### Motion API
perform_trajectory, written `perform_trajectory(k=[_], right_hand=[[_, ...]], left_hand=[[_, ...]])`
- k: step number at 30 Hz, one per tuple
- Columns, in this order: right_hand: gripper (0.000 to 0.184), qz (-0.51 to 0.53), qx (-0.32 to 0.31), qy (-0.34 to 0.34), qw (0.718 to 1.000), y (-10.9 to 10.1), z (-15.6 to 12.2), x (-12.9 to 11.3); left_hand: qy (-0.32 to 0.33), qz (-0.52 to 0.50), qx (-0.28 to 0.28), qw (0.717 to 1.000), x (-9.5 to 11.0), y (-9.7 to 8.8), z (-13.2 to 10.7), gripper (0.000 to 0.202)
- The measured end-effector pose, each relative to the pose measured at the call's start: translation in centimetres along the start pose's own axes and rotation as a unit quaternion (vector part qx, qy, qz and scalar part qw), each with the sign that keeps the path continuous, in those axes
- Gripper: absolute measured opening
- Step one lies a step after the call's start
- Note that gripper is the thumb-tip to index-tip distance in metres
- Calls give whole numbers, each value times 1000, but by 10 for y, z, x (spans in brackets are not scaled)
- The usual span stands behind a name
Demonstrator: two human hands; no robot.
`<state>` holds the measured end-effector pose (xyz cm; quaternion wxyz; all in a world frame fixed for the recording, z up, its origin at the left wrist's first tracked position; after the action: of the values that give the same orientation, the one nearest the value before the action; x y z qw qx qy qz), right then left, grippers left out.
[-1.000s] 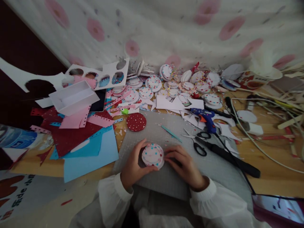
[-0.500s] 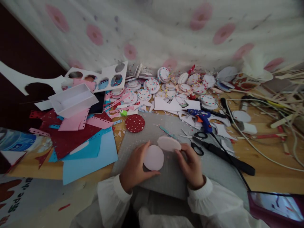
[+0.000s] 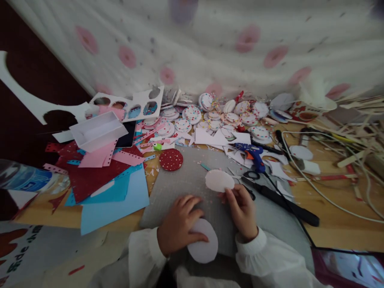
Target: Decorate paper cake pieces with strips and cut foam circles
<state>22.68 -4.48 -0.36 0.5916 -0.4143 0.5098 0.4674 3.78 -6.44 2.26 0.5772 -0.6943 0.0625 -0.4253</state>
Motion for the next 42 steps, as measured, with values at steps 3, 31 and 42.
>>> perform_trajectory(k=[3, 31, 42], right_hand=[[22, 25, 26, 2, 999, -4, 0, 3], [31, 253, -141, 155, 944, 66, 28, 29], [30, 251, -122, 190, 941, 64, 26, 35]], left_hand=[[12, -38, -16, 999, 2, 0, 0, 42], [-432, 361, 145, 814, -222, -198, -54, 40], [-408, 348, 101, 838, -215, -169, -61, 40]])
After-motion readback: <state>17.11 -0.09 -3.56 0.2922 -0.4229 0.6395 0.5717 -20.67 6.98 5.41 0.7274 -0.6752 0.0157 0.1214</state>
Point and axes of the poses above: each hand's wrist, its own z-axis towards the middle knuckle, its own y-axis out of the palm, x = y × z, the point moved 4 cm from there along z, towards the middle knuckle, and after that the axes turned 3 degrees about z, right-handed, at the moved point
